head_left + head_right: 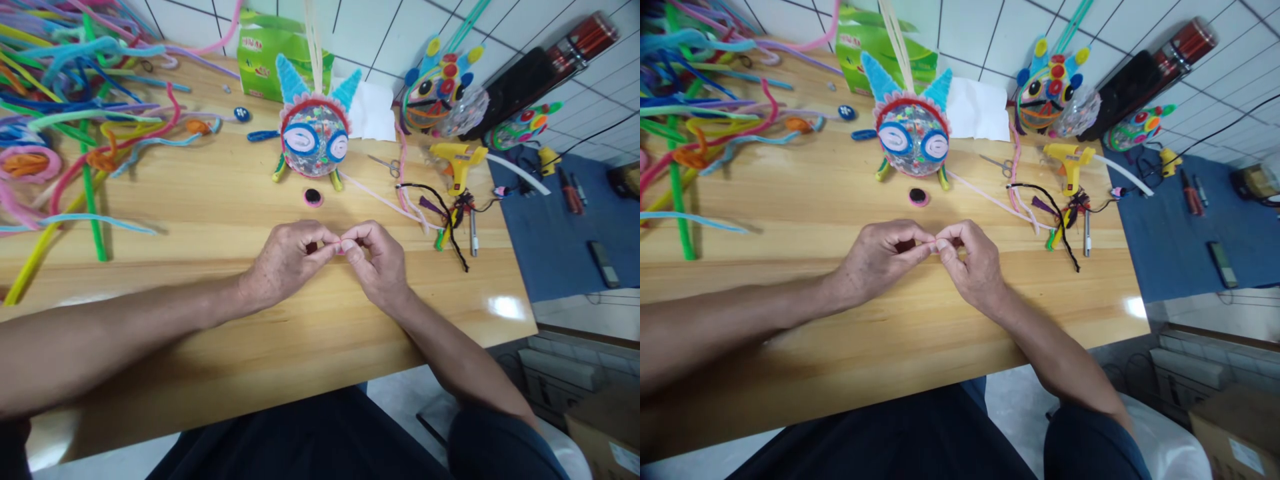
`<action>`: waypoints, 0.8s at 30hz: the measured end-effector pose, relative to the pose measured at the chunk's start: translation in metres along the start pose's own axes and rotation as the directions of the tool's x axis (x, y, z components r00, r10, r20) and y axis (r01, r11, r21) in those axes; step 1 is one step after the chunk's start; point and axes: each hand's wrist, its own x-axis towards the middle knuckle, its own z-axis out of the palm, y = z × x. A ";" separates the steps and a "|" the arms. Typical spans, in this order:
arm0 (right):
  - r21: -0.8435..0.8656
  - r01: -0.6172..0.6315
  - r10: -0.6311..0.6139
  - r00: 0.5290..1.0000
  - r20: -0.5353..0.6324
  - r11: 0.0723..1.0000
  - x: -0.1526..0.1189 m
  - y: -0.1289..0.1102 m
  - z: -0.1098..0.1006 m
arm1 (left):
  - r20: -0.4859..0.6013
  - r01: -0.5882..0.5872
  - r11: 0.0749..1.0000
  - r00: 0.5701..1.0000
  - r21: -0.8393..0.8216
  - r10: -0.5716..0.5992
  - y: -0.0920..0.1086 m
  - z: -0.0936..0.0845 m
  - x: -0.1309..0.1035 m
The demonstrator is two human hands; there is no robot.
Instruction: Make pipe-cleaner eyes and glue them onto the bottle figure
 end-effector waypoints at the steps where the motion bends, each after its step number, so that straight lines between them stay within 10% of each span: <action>1: -0.007 0.010 -0.010 1.000 -0.003 1.000 0.000 0.000 0.000 | 0.002 0.005 1.000 1.000 -0.001 -0.005 0.000 0.000 0.000; 24: 0.301 -0.157 0.152 0.988 0.039 0.941 -0.005 0.010 0.006 | 0.043 0.208 0.946 0.978 -0.249 -0.204 0.002 0.001 0.004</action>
